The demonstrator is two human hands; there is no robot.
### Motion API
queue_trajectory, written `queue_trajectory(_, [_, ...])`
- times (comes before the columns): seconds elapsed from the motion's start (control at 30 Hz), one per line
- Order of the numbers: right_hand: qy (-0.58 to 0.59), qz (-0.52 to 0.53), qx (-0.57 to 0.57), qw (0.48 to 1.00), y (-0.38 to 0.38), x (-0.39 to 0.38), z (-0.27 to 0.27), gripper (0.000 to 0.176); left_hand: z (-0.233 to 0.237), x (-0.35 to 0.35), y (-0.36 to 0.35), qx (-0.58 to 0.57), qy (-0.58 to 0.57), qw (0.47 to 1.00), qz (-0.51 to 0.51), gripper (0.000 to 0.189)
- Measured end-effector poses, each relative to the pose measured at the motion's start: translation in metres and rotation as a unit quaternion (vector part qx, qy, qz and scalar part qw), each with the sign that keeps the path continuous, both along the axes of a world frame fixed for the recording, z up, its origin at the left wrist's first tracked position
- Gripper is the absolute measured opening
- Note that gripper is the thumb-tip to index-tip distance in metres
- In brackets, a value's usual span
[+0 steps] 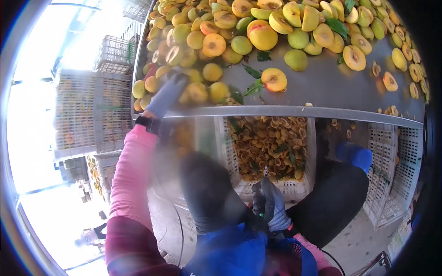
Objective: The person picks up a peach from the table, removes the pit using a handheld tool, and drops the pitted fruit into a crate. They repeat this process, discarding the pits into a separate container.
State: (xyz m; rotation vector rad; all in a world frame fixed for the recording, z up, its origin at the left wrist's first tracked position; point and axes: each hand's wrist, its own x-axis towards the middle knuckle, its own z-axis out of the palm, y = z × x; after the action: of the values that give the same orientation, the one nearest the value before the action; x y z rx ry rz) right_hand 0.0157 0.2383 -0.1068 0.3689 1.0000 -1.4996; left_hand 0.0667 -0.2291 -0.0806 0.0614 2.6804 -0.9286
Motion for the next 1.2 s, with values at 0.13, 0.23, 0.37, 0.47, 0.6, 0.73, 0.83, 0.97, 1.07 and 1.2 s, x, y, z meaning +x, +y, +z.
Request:
queue_trajectory(0.13, [0.013, 0.023, 0.030, 0.999, 0.006, -0.002, 0.003, 0.042, 0.027, -0.017, 0.058, 0.419, 0.103, 0.898, 0.085, 0.045])
queue_trajectory(0.23, [-0.010, 0.017, 0.031, 0.999, 0.003, -0.012, 0.017, 0.039, 0.053, -0.031, 0.074, 0.523, 0.076, 0.820, 0.220, 0.036])
queue_trajectory(0.37, [-0.032, -0.043, 0.018, 0.998, 0.012, -0.002, -0.004, 0.031, 0.105, -0.056, 0.108, 0.324, 0.100, 0.801, 0.493, 0.043])
queue_trajectory(0.47, [0.056, -0.055, -0.053, 0.995, 0.011, -0.012, 0.011, 0.026, 0.096, -0.028, 0.145, 0.468, 0.248, 0.821, 0.215, 0.040])
queue_trajectory(0.6, [0.254, -0.130, -0.139, 0.948, -0.018, -0.018, 0.053, 0.030, 0.103, -0.030, 0.279, 0.651, 0.148, 0.569, 0.480, 0.034])
queue_trajectory(0.73, [0.171, -0.067, -0.090, 0.979, 0.000, -0.037, 0.062, 0.033, 0.072, -0.009, 0.336, 0.681, 0.193, 0.580, 0.402, 0.039])
queue_trajectory(0.83, [-0.036, -0.038, -0.124, 0.991, 0.015, -0.042, 0.072, 0.032, 0.073, -0.009, 0.359, 0.728, 0.285, 0.451, 0.432, 0.040])
queue_trajectory(0.97, [-0.003, -0.084, -0.132, 0.988, 0.010, -0.029, 0.079, 0.030, 0.073, 0.001, 0.377, 0.694, 0.349, 0.551, 0.303, 0.041])
queue_trajectory(1.07, [0.115, -0.055, -0.139, 0.982, 0.016, -0.027, 0.081, 0.031, 0.059, 0.015, 0.371, 0.638, 0.378, 0.609, 0.281, 0.037])
queue_trajectory(1.2, [0.385, 0.017, -0.139, 0.912, 0.035, -0.006, 0.067, 0.036, 0.082, 0.001, 0.381, 0.669, 0.443, 0.474, 0.362, 0.035])
